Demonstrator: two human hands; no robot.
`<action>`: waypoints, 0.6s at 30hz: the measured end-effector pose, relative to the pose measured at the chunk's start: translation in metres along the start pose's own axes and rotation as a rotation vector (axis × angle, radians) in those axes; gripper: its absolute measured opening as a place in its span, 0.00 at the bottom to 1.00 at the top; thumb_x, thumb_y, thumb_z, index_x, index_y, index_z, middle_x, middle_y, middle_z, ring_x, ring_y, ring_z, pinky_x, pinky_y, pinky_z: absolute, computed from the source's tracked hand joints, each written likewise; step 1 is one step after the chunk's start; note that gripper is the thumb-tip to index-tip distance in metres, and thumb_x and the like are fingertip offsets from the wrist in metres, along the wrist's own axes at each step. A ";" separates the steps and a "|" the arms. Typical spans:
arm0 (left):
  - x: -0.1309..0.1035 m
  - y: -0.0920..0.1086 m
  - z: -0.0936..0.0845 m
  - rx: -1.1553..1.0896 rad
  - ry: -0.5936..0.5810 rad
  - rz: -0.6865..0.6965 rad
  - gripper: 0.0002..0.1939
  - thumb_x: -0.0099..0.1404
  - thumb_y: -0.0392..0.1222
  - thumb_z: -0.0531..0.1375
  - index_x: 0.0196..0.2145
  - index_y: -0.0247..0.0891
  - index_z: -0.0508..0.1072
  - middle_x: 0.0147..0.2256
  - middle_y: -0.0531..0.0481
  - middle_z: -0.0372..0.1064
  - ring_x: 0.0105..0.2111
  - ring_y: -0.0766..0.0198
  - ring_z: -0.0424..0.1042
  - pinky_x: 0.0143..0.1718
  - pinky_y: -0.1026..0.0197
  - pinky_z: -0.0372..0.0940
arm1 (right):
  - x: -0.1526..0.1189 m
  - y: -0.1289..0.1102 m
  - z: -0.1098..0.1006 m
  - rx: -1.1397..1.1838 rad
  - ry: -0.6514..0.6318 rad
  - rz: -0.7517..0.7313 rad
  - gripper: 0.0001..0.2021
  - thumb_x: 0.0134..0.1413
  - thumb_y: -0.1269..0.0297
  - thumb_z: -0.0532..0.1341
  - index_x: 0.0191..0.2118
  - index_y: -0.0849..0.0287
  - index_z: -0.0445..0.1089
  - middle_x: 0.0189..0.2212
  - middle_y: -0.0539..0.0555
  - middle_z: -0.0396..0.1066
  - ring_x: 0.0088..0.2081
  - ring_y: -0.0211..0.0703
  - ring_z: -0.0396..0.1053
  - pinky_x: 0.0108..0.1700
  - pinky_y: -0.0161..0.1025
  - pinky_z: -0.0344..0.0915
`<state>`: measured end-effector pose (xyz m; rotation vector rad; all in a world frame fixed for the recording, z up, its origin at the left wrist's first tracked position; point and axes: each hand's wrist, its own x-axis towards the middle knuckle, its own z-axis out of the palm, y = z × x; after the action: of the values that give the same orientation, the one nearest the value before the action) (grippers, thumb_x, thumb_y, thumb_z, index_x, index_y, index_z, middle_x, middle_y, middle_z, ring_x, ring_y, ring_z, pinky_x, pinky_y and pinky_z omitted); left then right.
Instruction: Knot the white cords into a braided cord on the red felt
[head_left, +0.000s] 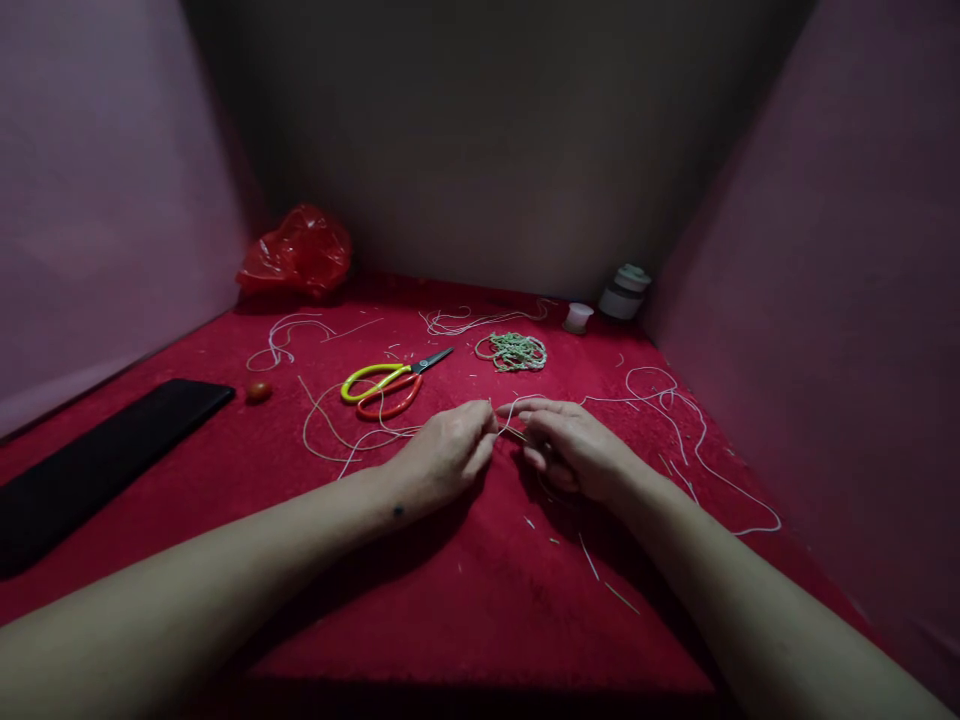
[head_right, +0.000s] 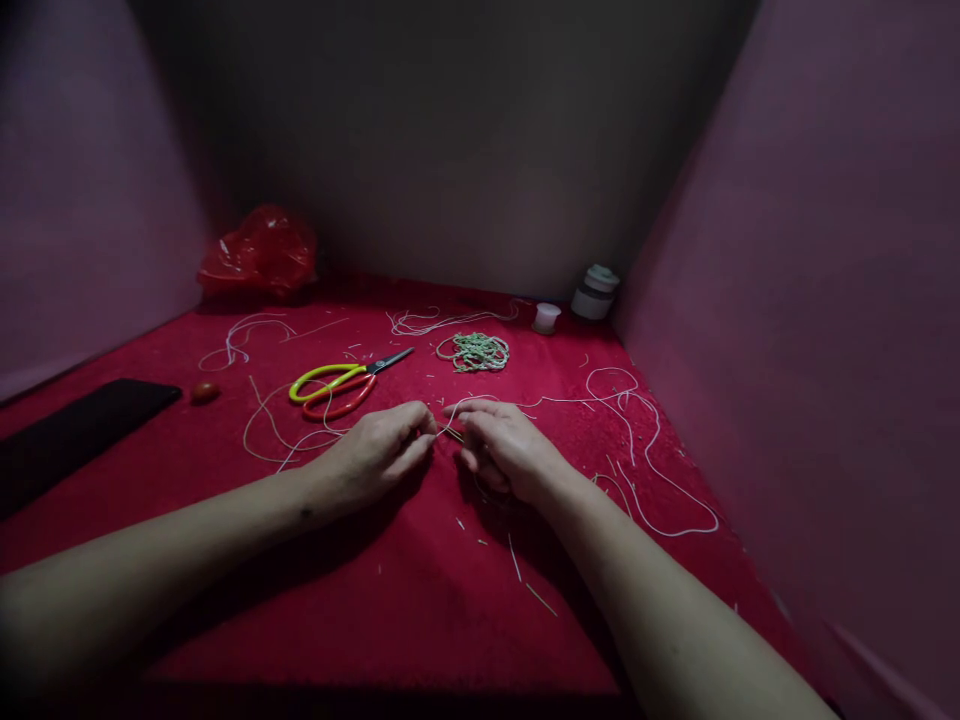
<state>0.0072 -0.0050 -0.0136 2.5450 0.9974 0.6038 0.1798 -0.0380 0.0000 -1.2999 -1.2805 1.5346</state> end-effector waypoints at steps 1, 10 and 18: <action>0.000 0.001 -0.001 -0.017 0.002 -0.007 0.05 0.62 0.35 0.48 0.30 0.35 0.62 0.27 0.51 0.65 0.26 0.68 0.63 0.30 0.63 0.59 | 0.000 -0.001 0.001 -0.082 0.039 -0.017 0.16 0.51 0.67 0.50 0.46 0.59 0.65 0.11 0.41 0.54 0.10 0.29 0.44 0.12 0.29 0.41; 0.001 0.002 -0.006 -0.107 0.040 -0.062 0.05 0.62 0.35 0.49 0.29 0.35 0.62 0.26 0.52 0.63 0.25 0.69 0.61 0.29 0.64 0.57 | 0.006 0.013 0.004 -0.704 0.143 -0.328 0.16 0.48 0.64 0.59 0.45 0.58 0.70 0.19 0.48 0.64 0.21 0.33 0.57 0.24 0.31 0.52; 0.002 -0.001 -0.006 -0.024 0.122 0.005 0.05 0.62 0.34 0.50 0.30 0.35 0.63 0.31 0.49 0.61 0.32 0.66 0.61 0.35 0.62 0.59 | 0.008 0.017 0.014 -0.815 0.274 -0.393 0.11 0.53 0.61 0.57 0.40 0.54 0.73 0.26 0.51 0.72 0.28 0.38 0.66 0.30 0.33 0.58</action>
<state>0.0050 -0.0021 -0.0084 2.5163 1.0175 0.7753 0.1653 -0.0373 -0.0184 -1.5341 -1.9181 0.5281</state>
